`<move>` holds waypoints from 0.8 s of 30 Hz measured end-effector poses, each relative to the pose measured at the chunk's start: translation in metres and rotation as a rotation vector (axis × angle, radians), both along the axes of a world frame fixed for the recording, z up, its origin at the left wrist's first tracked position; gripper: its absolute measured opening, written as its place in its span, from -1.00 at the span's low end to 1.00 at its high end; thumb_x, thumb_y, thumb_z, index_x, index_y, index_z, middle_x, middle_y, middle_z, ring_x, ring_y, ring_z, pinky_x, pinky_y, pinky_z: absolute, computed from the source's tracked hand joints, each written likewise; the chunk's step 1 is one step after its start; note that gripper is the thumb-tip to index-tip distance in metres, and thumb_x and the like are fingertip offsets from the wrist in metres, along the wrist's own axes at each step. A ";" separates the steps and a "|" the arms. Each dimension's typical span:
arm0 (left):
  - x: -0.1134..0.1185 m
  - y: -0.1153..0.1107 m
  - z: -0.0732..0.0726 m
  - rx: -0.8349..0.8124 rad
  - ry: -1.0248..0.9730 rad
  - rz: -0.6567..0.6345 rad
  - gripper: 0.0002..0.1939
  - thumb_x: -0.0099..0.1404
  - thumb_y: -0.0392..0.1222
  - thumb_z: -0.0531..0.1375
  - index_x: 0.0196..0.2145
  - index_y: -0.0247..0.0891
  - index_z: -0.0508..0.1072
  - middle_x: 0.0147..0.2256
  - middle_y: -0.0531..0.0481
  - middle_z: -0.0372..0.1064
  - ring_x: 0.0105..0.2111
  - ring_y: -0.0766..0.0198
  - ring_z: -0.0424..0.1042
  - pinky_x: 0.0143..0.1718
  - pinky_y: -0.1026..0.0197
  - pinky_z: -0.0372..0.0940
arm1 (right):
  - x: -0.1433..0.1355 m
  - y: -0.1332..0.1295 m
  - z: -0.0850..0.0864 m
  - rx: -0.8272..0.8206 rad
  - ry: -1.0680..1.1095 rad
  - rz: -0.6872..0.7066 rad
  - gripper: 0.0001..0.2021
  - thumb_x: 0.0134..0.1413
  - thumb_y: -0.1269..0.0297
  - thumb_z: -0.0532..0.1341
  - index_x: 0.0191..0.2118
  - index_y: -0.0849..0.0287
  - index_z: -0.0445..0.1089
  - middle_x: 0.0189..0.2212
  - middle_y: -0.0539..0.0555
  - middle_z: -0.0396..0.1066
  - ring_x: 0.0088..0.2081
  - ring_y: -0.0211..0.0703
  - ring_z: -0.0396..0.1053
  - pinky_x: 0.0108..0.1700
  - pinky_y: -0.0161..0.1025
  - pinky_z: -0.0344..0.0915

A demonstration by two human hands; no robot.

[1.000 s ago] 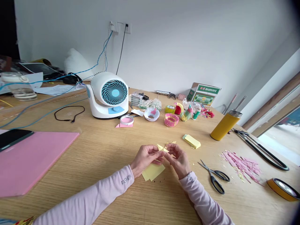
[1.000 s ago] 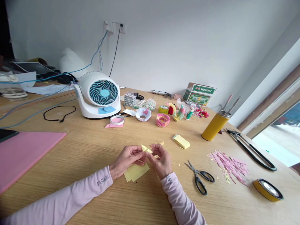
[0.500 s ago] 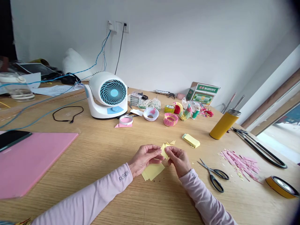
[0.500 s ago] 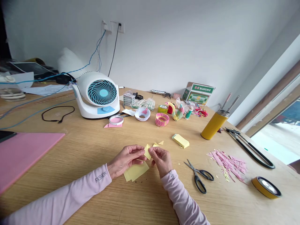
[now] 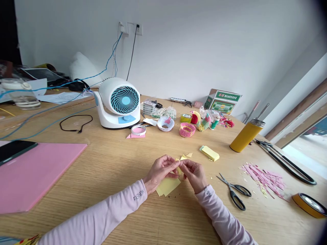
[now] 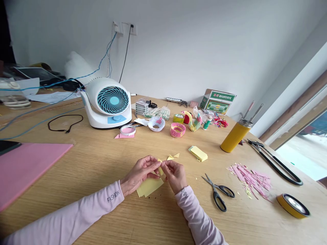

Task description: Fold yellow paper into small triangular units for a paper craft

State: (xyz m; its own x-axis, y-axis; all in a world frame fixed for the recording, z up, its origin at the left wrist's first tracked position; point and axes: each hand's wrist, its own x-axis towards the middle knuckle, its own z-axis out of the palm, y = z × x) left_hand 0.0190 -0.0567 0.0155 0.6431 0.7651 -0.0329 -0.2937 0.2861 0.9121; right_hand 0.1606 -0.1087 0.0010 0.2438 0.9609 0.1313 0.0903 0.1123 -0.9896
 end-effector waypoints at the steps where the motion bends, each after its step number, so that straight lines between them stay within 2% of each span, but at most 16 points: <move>1: 0.001 -0.001 0.000 0.024 0.027 0.013 -0.68 0.03 -0.07 0.31 -0.41 -0.34 0.32 -0.45 0.06 0.29 -0.51 0.41 0.34 -0.47 0.28 0.38 | 0.000 0.000 0.000 0.000 -0.035 0.015 -0.66 -0.13 0.00 0.28 -0.42 0.23 0.48 -0.62 0.00 0.34 -0.64 -0.32 0.17 -0.64 -0.35 0.16; 4: 0.001 -0.002 0.000 0.083 0.079 0.032 -0.66 0.02 -0.03 0.30 -0.44 -0.32 0.28 -0.50 0.10 0.26 -0.54 0.42 0.31 -0.51 0.28 0.37 | -0.001 0.000 0.000 -0.012 -0.072 0.049 -0.65 -0.10 -0.03 0.26 -0.42 0.22 0.47 -0.62 0.01 0.35 -0.63 -0.29 0.19 -0.65 -0.35 0.14; 8: 0.001 0.000 -0.005 0.168 0.104 0.018 -0.67 0.07 0.01 0.25 -0.40 -0.30 0.28 -0.49 0.10 0.27 -0.54 0.38 0.33 -0.51 0.24 0.38 | 0.000 0.001 -0.002 -0.023 -0.109 0.025 -0.64 -0.07 -0.03 0.23 -0.44 0.23 0.44 -0.62 0.01 0.33 -0.63 -0.28 0.19 -0.64 -0.34 0.15; 13: 0.002 0.001 -0.009 0.198 0.155 0.016 -0.68 0.05 -0.03 0.26 -0.35 -0.28 0.28 -0.42 0.07 0.29 -0.47 0.32 0.42 -0.45 0.20 0.41 | 0.001 -0.001 0.000 0.017 -0.387 -0.089 -0.69 0.01 0.06 0.17 -0.46 0.24 0.41 -0.59 0.04 0.36 -0.57 -0.24 0.26 -0.59 -0.34 0.18; 16: 0.003 0.001 -0.011 0.193 0.179 0.037 -0.75 0.07 -0.10 0.24 -0.36 -0.30 0.30 -0.41 0.06 0.29 -0.47 0.31 0.43 -0.39 0.16 0.43 | -0.002 -0.002 0.004 0.076 -0.553 -0.140 -0.72 0.03 0.11 0.14 -0.48 0.22 0.40 -0.56 0.06 0.39 -0.52 -0.22 0.30 -0.57 -0.36 0.17; 18: 0.003 0.002 -0.012 0.193 0.189 0.045 -0.82 0.09 -0.17 0.21 -0.38 -0.31 0.32 -0.43 0.06 0.29 -0.47 0.31 0.43 -0.36 0.15 0.43 | -0.004 -0.003 0.005 0.104 -0.589 -0.136 -0.71 0.05 0.09 0.12 -0.48 0.21 0.40 -0.54 0.06 0.39 -0.51 -0.22 0.31 -0.56 -0.37 0.17; 20: 0.003 0.002 -0.010 0.195 0.192 0.040 -0.88 0.10 -0.23 0.18 -0.40 -0.32 0.33 -0.45 0.05 0.30 -0.43 0.29 0.43 -0.35 0.14 0.43 | -0.005 -0.002 0.006 0.084 -0.486 -0.090 -0.64 0.09 0.03 0.07 -0.45 0.21 0.40 -0.56 0.06 0.37 -0.51 -0.22 0.31 -0.57 -0.37 0.18; 22: 0.003 0.002 -0.009 0.191 0.188 0.036 -0.91 0.10 -0.25 0.16 -0.41 -0.33 0.33 -0.45 0.03 0.32 -0.40 0.26 0.44 -0.34 0.14 0.42 | -0.004 0.000 0.004 0.026 -0.275 -0.044 -0.58 0.09 -0.06 0.04 -0.40 0.23 0.39 -0.57 0.04 0.33 -0.53 -0.22 0.31 -0.60 -0.38 0.19; 24: 0.003 0.002 -0.007 0.182 0.180 0.041 -0.90 0.10 -0.24 0.16 -0.42 -0.32 0.33 -0.44 0.02 0.34 -0.39 0.25 0.44 -0.35 0.15 0.42 | -0.002 0.001 0.002 -0.032 -0.080 -0.020 -0.57 0.03 -0.11 0.09 -0.37 0.23 0.37 -0.56 0.02 0.31 -0.54 -0.24 0.31 -0.64 -0.39 0.18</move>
